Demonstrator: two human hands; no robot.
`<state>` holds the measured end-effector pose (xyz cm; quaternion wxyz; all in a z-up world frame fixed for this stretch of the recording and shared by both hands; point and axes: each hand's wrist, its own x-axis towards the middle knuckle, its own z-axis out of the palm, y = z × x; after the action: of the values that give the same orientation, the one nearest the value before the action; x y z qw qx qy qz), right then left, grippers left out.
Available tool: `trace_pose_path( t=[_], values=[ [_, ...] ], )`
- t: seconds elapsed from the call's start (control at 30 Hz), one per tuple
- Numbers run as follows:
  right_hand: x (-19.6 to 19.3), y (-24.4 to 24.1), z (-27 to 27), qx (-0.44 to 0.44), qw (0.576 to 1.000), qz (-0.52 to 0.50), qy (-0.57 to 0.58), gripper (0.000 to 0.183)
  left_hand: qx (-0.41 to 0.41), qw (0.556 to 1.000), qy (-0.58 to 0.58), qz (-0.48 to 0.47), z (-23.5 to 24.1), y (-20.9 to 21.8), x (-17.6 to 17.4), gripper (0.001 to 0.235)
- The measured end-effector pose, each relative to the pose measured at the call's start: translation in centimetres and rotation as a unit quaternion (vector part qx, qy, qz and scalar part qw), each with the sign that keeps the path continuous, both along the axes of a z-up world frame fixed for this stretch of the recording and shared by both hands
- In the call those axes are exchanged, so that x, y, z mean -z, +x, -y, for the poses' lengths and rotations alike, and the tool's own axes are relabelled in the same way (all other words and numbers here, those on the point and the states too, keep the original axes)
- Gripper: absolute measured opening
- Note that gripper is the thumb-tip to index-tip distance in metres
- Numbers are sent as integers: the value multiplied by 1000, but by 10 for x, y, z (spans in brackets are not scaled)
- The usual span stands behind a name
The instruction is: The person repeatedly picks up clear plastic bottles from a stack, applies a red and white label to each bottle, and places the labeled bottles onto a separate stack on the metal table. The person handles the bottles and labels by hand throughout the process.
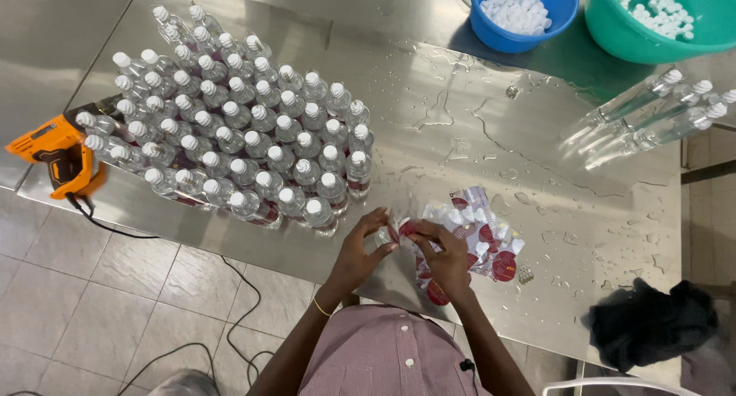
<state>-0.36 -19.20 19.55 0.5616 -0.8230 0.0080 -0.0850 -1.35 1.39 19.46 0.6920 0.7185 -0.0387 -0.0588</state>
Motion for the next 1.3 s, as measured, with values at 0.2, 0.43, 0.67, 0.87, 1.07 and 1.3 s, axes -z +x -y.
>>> trace_pose_path(
  t=[0.2,0.43,0.67,0.87,1.07,1.3],
  values=[
    [34,-10,1,-23,999,18,-16,23,24,1000,-7,-10,-4,-8,16,84],
    [44,-17,-1,-76,994,48,-54,39,52,993,101,20,-4,-5,54,92],
    [103,-25,-6,41,994,-82,-65,63,26,992,119,-9,0,-5,59,73],
    [93,-24,-20,35,978,-205,-36,72,31,988,147,-47,3,-1,93,68],
    [140,-16,-15,-36,987,-157,-27,57,35,978,187,-87,8,-1,98,69],
    [152,-17,-38,66,884,-249,389,63,97,983,22,-156,-5,-7,78,124]
  ],
)
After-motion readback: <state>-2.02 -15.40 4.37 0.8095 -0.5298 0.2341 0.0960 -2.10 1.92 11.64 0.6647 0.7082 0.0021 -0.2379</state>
